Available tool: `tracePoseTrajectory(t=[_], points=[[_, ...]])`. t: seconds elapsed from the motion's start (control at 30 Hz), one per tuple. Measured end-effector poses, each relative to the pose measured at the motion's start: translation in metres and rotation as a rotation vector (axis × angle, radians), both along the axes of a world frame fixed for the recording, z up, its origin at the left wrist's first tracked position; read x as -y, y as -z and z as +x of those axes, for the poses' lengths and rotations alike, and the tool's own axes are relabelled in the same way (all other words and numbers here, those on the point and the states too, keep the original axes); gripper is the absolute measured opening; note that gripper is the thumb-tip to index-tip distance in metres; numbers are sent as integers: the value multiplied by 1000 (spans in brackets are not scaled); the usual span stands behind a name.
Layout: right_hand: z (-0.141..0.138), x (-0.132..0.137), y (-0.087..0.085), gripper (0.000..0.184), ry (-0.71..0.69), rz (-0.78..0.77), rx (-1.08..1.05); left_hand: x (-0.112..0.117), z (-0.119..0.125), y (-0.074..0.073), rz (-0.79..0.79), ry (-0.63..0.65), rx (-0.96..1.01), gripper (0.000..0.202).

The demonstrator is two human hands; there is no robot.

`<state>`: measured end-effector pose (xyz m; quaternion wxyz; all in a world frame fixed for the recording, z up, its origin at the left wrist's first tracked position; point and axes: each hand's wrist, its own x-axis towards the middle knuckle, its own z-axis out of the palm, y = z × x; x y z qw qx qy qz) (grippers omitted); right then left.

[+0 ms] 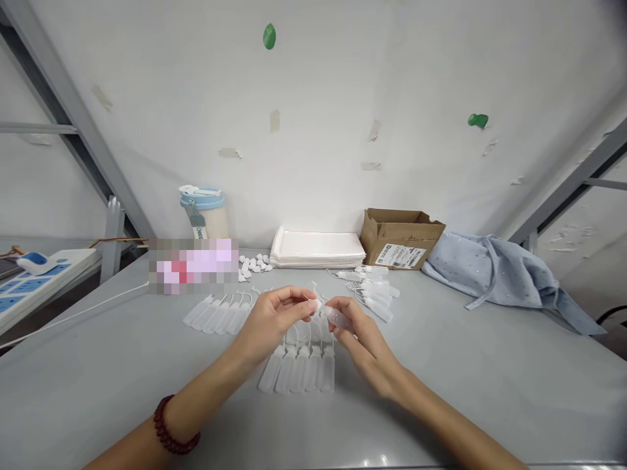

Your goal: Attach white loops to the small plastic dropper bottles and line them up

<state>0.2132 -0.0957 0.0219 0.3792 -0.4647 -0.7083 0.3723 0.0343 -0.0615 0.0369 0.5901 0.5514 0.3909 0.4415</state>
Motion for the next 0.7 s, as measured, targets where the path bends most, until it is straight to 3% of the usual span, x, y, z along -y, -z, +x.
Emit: tracePoseTrajectory(t=[0.2, 0.37, 0.53, 0.7], points=[[1, 2, -4, 22, 37, -2, 6, -11, -13, -3, -121, -78, 191, 18], [1, 5, -7, 11, -6, 27, 84, -17, -17, -4, -122, -116, 229, 20], [-3, 6, -6, 20, -57, 99, 265, -11, -11, -3, -120, -16, 159, 18], [-4, 7, -5, 20, -85, 132, 308, -3, -4, 0, -104, 93, 55, 16]])
